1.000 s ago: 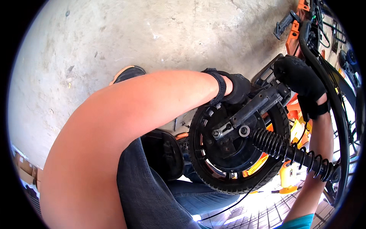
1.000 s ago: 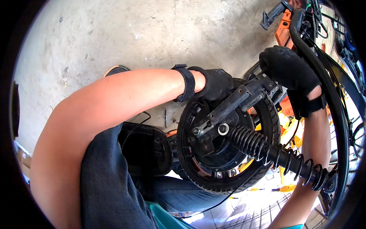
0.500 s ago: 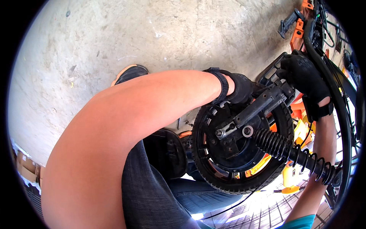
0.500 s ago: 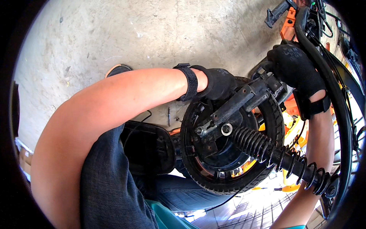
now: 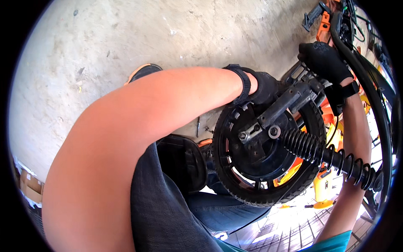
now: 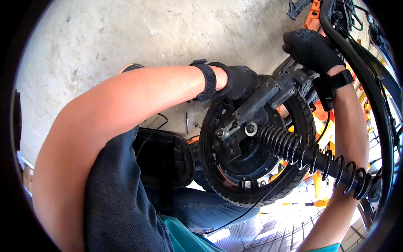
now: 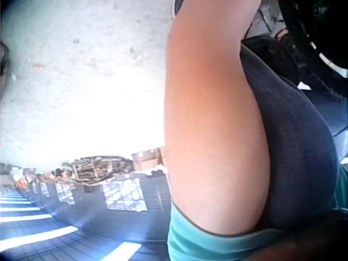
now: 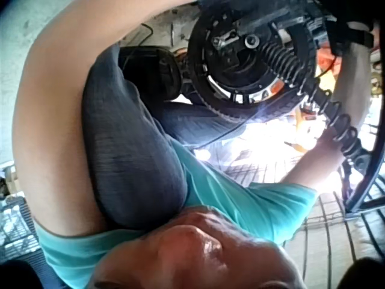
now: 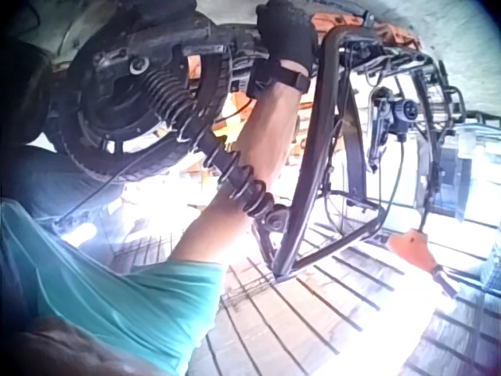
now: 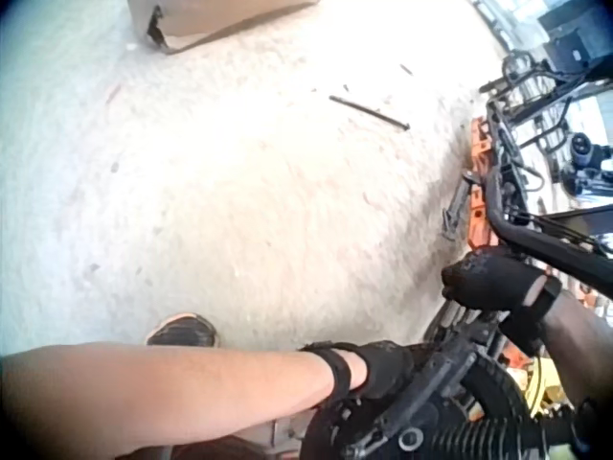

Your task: The person attaches a wheel to a motorcycle frame by hand and with a wrench, routing a cable and tightening bolts on the assembly.

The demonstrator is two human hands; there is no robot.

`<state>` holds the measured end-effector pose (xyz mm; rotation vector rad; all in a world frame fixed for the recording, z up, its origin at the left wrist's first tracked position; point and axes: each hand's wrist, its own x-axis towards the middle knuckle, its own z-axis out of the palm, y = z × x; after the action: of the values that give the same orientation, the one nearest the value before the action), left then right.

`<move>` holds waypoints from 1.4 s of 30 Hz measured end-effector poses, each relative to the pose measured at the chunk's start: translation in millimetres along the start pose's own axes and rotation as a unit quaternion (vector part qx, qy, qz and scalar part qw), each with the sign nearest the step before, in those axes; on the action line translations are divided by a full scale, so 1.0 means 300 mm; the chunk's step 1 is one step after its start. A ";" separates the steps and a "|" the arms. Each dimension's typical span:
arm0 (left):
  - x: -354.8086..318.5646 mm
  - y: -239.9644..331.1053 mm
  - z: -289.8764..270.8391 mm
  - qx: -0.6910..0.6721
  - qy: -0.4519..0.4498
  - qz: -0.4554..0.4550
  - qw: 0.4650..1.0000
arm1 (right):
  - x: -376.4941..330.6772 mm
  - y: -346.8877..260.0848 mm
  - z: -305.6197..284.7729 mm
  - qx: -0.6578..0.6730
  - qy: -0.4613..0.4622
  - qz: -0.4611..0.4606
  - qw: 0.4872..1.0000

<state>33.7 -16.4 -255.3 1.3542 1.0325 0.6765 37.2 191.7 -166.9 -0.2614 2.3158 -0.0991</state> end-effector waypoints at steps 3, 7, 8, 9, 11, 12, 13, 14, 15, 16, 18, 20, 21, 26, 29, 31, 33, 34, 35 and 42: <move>-0.004 0.005 0.019 -0.008 0.011 0.001 1.000 | -0.005 -0.024 0.015 -0.008 0.024 0.022 0.999; 0.015 0.013 0.020 0.014 0.002 0.005 1.000 | -0.027 0.006 0.031 -0.011 -0.008 0.028 1.000; 0.018 0.023 0.023 0.013 -0.001 0.011 1.000 | -0.045 0.015 0.041 -0.009 -0.012 0.018 1.000; 0.009 0.016 0.017 0.007 0.005 0.000 1.000 | -0.019 0.012 0.049 0.006 0.011 0.002 1.000; -0.006 0.010 0.006 0.000 0.016 -0.014 1.000 | -0.002 -0.008 0.055 0.032 0.056 -0.021 0.998; -0.012 0.008 0.002 0.008 0.015 -0.025 1.000 | 0.005 -0.010 0.051 0.046 0.074 -0.005 0.996; -0.022 0.001 0.003 0.012 0.017 -0.036 0.999 | 0.026 -0.026 0.037 0.059 0.088 0.008 0.994; -0.026 0.014 -0.001 0.025 0.011 -0.038 0.999 | 0.015 -0.050 0.012 0.071 0.105 0.034 0.991; -0.045 0.013 0.002 -0.050 0.048 -0.016 0.997 | -0.002 -0.074 -0.023 0.202 0.117 0.099 0.967; -0.044 0.015 0.002 -0.038 0.045 -0.016 0.998 | -0.018 -0.080 -0.047 0.195 0.164 0.086 0.963; -0.032 0.016 -0.010 -0.019 0.041 -0.011 0.999 | -0.058 -0.089 -0.079 0.175 0.250 0.062 0.950; -0.027 0.025 -0.020 0.016 -0.008 -0.014 1.000 | -0.120 -0.118 -0.081 0.138 0.202 0.082 0.966; -0.032 0.037 -0.019 0.004 0.003 -0.019 1.000 | -0.163 -0.151 -0.097 0.129 0.196 0.093 0.967; -0.039 0.047 -0.009 0.026 -0.005 -0.048 0.998 | -0.381 -0.218 -0.088 0.170 0.195 0.230 0.938; -0.065 0.013 0.005 -0.013 0.064 -0.019 0.998 | -0.510 -0.267 -0.085 0.198 0.174 0.306 0.915; -0.031 -0.026 0.039 0.029 0.069 0.010 0.997 | -0.637 -0.401 -0.114 0.168 0.189 0.310 0.916; 0.002 -0.026 0.050 0.058 0.052 0.029 0.997 | -0.851 -0.451 -0.008 0.072 0.186 0.334 0.921; -0.006 -0.017 0.043 0.075 0.038 0.008 0.996 | -0.849 -0.521 -0.011 0.114 0.202 0.366 0.901; 0.005 -0.024 0.049 0.084 0.044 -0.002 0.995 | -0.836 -0.599 -0.025 0.213 0.216 0.447 0.842; 0.107 -0.225 0.099 -0.197 -0.007 -0.005 0.980 | -0.833 -1.027 0.019 0.421 0.358 0.493 0.672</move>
<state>62.6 -11.2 -330.2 1.0057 0.8393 0.8154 256.9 -54.1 53.6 1.7614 2.4761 -0.7964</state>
